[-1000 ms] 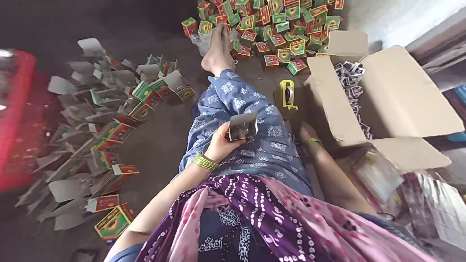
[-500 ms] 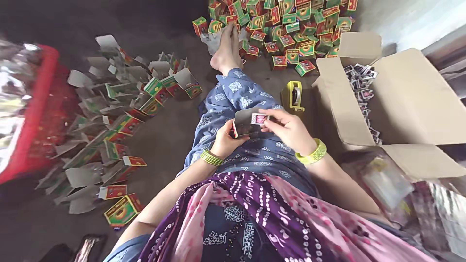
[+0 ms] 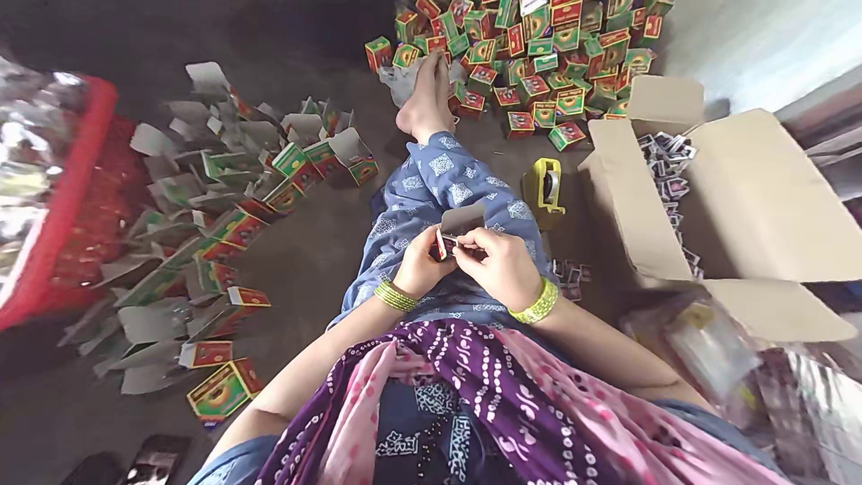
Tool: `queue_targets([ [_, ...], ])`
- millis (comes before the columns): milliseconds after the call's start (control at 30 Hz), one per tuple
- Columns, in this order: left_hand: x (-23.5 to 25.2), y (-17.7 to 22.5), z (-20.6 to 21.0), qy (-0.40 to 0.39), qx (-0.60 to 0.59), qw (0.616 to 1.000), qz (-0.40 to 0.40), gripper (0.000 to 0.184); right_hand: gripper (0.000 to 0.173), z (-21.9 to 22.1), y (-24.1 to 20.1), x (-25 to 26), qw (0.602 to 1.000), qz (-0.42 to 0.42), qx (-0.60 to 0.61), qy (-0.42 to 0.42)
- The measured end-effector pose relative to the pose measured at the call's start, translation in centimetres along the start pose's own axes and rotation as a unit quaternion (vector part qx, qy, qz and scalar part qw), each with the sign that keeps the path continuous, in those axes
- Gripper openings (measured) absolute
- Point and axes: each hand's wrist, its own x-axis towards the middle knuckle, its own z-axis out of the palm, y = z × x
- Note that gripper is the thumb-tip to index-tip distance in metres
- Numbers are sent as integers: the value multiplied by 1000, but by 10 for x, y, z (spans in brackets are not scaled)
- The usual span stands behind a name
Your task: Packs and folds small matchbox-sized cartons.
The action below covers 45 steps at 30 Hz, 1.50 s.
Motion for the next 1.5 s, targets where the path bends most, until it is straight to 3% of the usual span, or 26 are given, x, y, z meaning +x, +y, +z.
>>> queue_targets([
  [133,-2,-4,-1,-4,41,999,15,59,16,3,-1,-1,1000,-25,6,-7],
  [267,-3,-5,-1,1,63,997,32,50,25,11,2,0,990,-100,-51,-90],
  [400,-3,-3,1,1,51,998,26,38,37,11,2,2,974,-100,-105,-173],
  [467,-1,-2,0,3,34,999,35,45,33,8,4,0,985,-112,-88,-98],
  [533,-2,1,-2,6,-11,999,46,61,26,4,11,-1,991,-116,-57,31],
  [600,-3,3,-1,13,-97,993,60,78,32,-2,20,1,990,-89,-30,104],
  [700,-4,6,1,23,-189,979,74,95,55,-5,39,4,993,-9,92,67],
  [833,-7,7,2,13,-192,976,98,107,65,9,53,-1,950,54,304,-43],
  [933,-10,8,-1,10,-176,979,98,92,60,14,55,-4,942,11,326,-81],
  [1067,-12,9,-3,-14,-152,982,109,66,54,17,56,-6,958,-33,266,-103],
  [1200,-12,11,-3,-42,-161,981,95,55,58,16,60,-5,983,-46,164,-63],
  [1333,-9,10,-4,-66,-189,979,44,56,25,11,57,-3,959,-30,279,27],
  [1433,-7,8,-3,-62,-227,971,39,76,45,-5,51,-1,925,13,380,6],
  [1500,-6,8,-1,-66,-239,968,48,85,29,-11,48,1,929,21,368,-19],
])
